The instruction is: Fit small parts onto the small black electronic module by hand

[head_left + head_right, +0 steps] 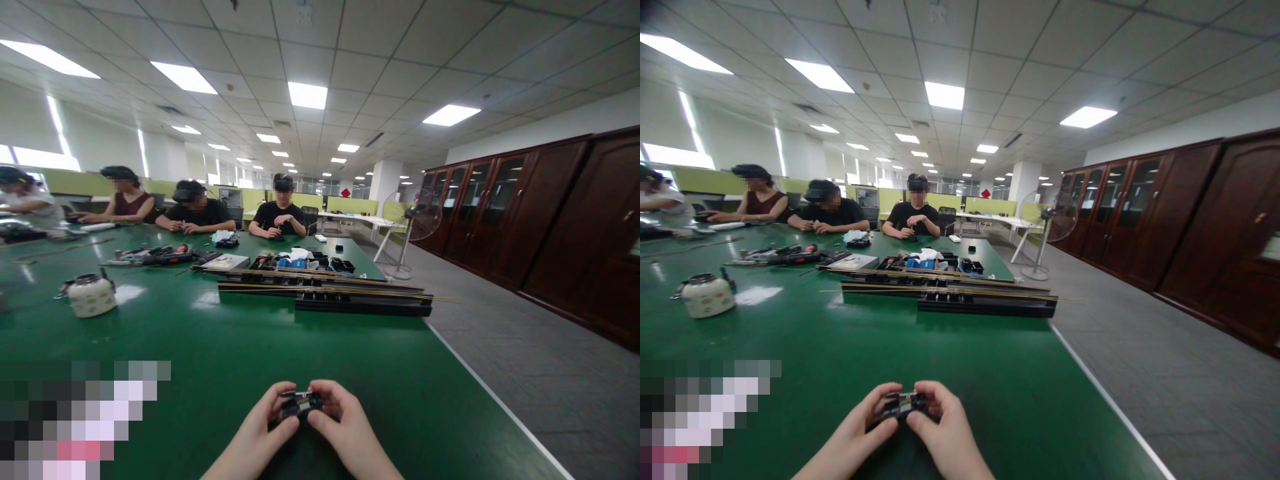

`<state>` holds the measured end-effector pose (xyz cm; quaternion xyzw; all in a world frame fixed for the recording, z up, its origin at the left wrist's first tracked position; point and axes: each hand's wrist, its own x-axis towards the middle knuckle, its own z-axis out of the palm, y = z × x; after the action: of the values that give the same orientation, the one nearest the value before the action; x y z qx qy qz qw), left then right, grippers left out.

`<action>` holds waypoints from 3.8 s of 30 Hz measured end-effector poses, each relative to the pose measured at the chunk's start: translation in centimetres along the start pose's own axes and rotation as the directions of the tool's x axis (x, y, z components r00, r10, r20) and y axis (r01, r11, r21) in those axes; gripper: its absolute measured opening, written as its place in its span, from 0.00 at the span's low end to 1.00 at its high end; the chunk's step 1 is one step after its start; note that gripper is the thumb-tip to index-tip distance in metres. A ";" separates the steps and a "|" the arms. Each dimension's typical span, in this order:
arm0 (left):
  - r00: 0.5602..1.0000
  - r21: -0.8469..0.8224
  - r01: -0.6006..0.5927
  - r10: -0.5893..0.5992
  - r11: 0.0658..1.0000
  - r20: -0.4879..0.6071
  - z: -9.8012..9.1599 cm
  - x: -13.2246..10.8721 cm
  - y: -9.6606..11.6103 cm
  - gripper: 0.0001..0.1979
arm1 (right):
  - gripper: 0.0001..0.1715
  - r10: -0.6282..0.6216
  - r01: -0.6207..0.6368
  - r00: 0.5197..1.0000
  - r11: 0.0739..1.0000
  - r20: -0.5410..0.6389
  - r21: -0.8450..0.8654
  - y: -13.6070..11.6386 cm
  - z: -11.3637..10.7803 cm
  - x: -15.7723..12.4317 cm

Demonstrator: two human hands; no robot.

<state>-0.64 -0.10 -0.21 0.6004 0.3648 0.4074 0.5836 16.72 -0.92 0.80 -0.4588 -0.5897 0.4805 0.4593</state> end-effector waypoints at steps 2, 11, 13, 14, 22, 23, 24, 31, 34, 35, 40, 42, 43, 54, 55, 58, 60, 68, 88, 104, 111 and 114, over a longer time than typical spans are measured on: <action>1.000 0.016 -0.006 0.006 1.000 0.004 0.1 0.0 0.2 0.17 | 0.19 -0.002 0.002 1.000 1.000 -0.003 0.000 -0.1 0.0 0.0; 1.000 -0.003 -0.003 0.003 1.000 -0.014 0.4 -0.2 0.9 0.15 | 0.17 -0.005 0.006 1.000 1.000 0.015 -0.029 -0.6 -0.1 -0.2; 1.000 0.004 0.000 0.000 1.000 -0.010 0.3 -0.2 0.8 0.15 | 0.17 -0.004 0.005 1.000 1.000 0.014 -0.024 -0.4 0.0 -0.1; 1.000 0.011 0.000 0.000 1.000 -0.007 0.2 -0.2 0.7 0.15 | 0.17 -0.003 0.004 1.000 1.000 0.014 -0.024 -0.4 0.0 -0.1; 1.000 0.032 0.006 -0.006 0.999 0.015 -0.1 -0.2 0.2 0.18 | 0.17 0.014 -0.013 1.000 0.998 0.010 -0.065 -0.6 0.0 -0.3; 1.000 0.046 0.001 -0.002 0.999 0.020 0.0 -0.2 0.3 0.16 | 0.16 0.018 -0.017 1.000 0.997 0.013 -0.076 -0.7 0.0 -0.3; 1.000 0.066 -0.011 0.009 0.998 0.030 0.0 -0.2 0.4 0.15 | 0.16 0.018 -0.017 1.000 0.996 0.017 -0.090 -0.8 0.1 -0.4; 0.997 0.026 -0.071 0.070 0.997 0.039 0.0 -0.1 0.1 0.16 | 0.15 -0.005 0.009 1.000 0.983 0.024 -0.186 -1.2 0.3 -0.5; 0.997 -0.006 -0.065 0.065 0.998 0.036 -0.1 0.0 -0.3 0.19 | 0.13 -0.003 0.007 1.000 0.980 0.021 -0.199 -1.2 0.2 -0.5; 0.998 -0.010 -0.056 0.057 0.998 0.036 -0.2 0.0 -0.4 0.20 | 0.13 -0.003 0.007 1.000 0.980 0.022 -0.201 -1.2 0.2 -0.5; 0.999 -0.042 -0.016 0.018 0.999 0.043 -0.1 -0.1 -0.1 0.19 | 0.12 -0.006 0.008 1.000 0.977 0.010 -0.212 -1.0 0.2 -0.5; 0.999 -0.044 -0.017 0.018 0.999 0.037 0.0 -0.2 0.0 0.21 | 0.12 -0.012 0.013 1.000 0.977 0.005 -0.212 -1.0 0.2 -0.5; 0.999 -0.040 -0.017 0.018 0.999 0.031 0.0 -0.2 0.1 0.22 | 0.12 -0.017 0.017 1.000 0.977 0.004 -0.210 -1.1 0.2 -0.5; 1.000 0.001 -0.022 0.022 1.000 0.008 0.3 -0.3 0.6 0.19 | 0.11 -0.117 0.110 0.993 0.971 -0.021 -0.212 -1.1 0.3 -0.5; 1.000 0.001 -0.028 0.028 1.000 0.011 0.3 -0.3 0.6 0.19 | 0.11 -0.124 0.116 0.992 0.970 -0.020 -0.215 -1.1 0.3 -0.5; 1.000 -0.004 -0.020 0.020 1.000 0.021 0.3 -0.3 0.5 0.19 | 0.09 -0.141 0.129 0.989 0.970 -0.046 -0.207 -1.3 0.2 -0.5; 1.000 -0.007 -0.013 0.014 1.000 0.027 0.3 -0.3 0.5 0.20 | 0.10 -0.141 0.119 0.985 0.973 -0.100 -0.198 -1.3 -0.2 -0.4; 1.000 0.009 0.004 -0.004 1.000 0.022 0.4 -0.3 0.8 0.18 | 0.17 -0.112 0.080 0.975 0.982 -0.192 -0.169 -0.4 -1.7 0.4; 0.999 -0.037 0.006 -0.004 0.999 0.046 0.1 -0.2 0.3 0.20 | 0.27 -0.116 0.094 0.891 0.993 -0.439 -0.070 0.1 -3.5 0.9; 0.999 -0.011 0.012 -0.012 1.000 0.046 0.3 -0.4 0.8 0.18 | 0.11 -0.096 0.073 0.990 0.975 -0.103 -0.212 -2.2 -0.8 -0.7; 0.998 -0.004 -0.009 0.010 1.000 0.066 0.2 -0.4 0.5 0.19 | 0.14 -0.116 0.114 0.992 0.993 -0.047 -0.043 -2.1 0.2 -0.6; 0.998 0.011 -0.012 0.012 1.000 0.058 0.1 -0.4 0.4 0.18 | 0.10 -0.160 0.151 0.987 0.967 -0.025 -0.203 -1.7 0.0 -0.5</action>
<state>-0.66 -0.50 0.12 0.6174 0.3462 0.3911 0.5882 16.64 -1.63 2.45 -0.4649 -0.6597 0.3716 0.4589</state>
